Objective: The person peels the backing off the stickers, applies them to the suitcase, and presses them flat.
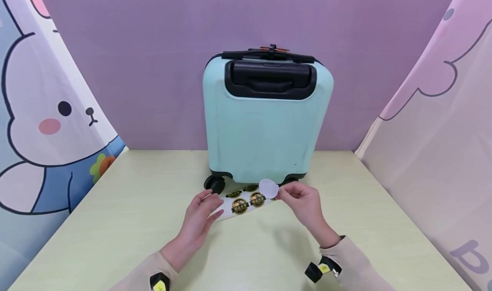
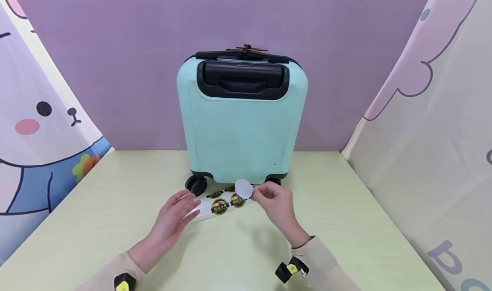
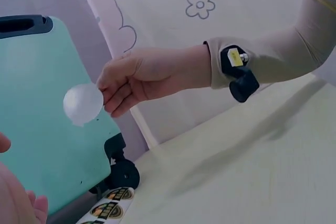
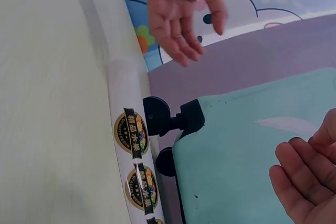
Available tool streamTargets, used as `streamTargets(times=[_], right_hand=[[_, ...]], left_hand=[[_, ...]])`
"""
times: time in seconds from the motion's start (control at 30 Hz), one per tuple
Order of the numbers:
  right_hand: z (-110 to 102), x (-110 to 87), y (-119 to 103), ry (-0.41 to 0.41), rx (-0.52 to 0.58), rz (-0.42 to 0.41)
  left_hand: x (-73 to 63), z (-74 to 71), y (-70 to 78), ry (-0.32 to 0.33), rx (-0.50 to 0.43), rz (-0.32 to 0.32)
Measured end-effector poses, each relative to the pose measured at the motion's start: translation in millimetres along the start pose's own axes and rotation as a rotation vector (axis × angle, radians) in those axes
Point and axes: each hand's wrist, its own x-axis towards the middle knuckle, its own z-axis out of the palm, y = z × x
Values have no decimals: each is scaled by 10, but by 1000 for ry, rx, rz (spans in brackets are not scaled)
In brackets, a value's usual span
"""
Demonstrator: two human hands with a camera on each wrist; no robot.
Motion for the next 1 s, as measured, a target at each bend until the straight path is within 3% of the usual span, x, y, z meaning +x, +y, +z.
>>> streamTargets(times=[0.13, 0.3, 0.4, 0.77, 1.0], right_hand=[[41, -37, -58, 18, -176, -169], [63, -35, 49, 30, -381, -536], [101, -32, 57, 15, -436, -672], [223, -31, -7, 15, -600, -903], [251, -42, -11, 8, -690, -982]], left_hand=[[-8, 91, 1, -32, -19, -14], [7, 191, -26, -60, -44, -35], [-17, 241, -38, -76, -51, -47], [-99, 431, -124, -185, -50, -56], [-125, 518, -167, -215, -48, -56]])
